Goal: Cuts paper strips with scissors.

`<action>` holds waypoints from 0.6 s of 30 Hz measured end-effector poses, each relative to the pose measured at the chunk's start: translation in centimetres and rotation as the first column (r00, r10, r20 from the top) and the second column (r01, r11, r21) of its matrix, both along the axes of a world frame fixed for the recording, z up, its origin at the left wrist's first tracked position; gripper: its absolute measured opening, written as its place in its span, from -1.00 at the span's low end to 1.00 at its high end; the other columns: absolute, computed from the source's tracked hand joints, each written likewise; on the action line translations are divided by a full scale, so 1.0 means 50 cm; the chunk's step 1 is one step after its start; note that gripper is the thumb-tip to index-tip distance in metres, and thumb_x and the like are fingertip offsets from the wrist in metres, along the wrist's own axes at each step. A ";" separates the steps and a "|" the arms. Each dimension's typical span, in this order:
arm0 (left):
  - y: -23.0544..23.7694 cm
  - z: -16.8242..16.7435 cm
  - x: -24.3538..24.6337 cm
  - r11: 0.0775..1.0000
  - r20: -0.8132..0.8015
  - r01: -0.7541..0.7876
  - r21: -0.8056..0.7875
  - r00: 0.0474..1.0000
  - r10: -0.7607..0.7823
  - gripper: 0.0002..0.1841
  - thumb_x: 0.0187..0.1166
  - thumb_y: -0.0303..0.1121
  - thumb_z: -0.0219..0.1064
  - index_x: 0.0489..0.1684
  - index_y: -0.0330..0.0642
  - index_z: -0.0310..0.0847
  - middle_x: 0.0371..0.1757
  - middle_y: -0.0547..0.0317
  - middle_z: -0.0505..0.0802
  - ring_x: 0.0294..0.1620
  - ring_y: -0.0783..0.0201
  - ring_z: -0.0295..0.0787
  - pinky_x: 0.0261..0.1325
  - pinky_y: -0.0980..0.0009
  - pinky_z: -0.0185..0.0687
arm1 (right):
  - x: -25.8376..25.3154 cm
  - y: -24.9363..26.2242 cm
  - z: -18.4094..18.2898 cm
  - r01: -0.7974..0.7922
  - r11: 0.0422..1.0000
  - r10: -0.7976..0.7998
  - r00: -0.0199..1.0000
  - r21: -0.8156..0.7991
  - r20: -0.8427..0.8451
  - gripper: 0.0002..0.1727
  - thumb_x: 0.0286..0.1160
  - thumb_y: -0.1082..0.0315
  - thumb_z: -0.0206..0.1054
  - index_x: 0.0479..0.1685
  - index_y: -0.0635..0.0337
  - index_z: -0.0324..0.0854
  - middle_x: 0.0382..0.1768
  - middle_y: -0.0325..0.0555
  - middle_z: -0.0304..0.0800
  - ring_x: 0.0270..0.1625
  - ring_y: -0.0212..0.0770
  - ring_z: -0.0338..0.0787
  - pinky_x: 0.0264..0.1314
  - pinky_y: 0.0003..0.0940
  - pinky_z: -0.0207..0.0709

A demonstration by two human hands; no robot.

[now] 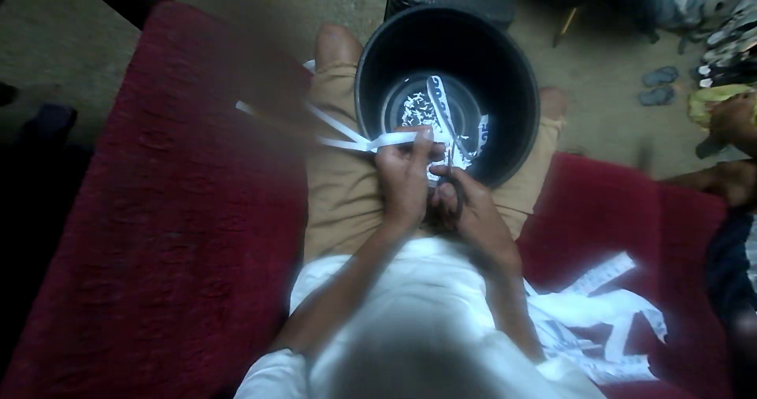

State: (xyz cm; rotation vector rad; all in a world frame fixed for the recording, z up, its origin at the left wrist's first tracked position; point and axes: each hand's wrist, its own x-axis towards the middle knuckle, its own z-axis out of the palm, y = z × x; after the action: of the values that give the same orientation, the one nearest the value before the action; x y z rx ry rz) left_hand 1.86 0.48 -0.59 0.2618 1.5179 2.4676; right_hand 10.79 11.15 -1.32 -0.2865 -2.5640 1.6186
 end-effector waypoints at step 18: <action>0.003 0.010 -0.001 1.000 0.022 -0.006 0.024 1.000 0.006 -0.89 0.77 -0.34 0.26 0.08 -0.10 0.60 -0.22 0.29 0.81 -0.33 0.46 0.78 -0.24 0.56 0.76 | -0.010 0.002 0.005 -0.059 0.996 0.066 0.993 0.072 -0.096 -0.53 0.78 0.00 0.10 0.41 0.12 0.56 -0.45 -0.25 0.67 -0.61 -0.40 0.55 -0.64 -0.46 0.50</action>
State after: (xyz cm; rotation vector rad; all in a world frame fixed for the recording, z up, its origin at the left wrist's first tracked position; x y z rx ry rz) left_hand 1.83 0.63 -0.11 0.2346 1.4837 2.4861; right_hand 10.30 11.25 -1.05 -0.1185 -2.5725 1.5192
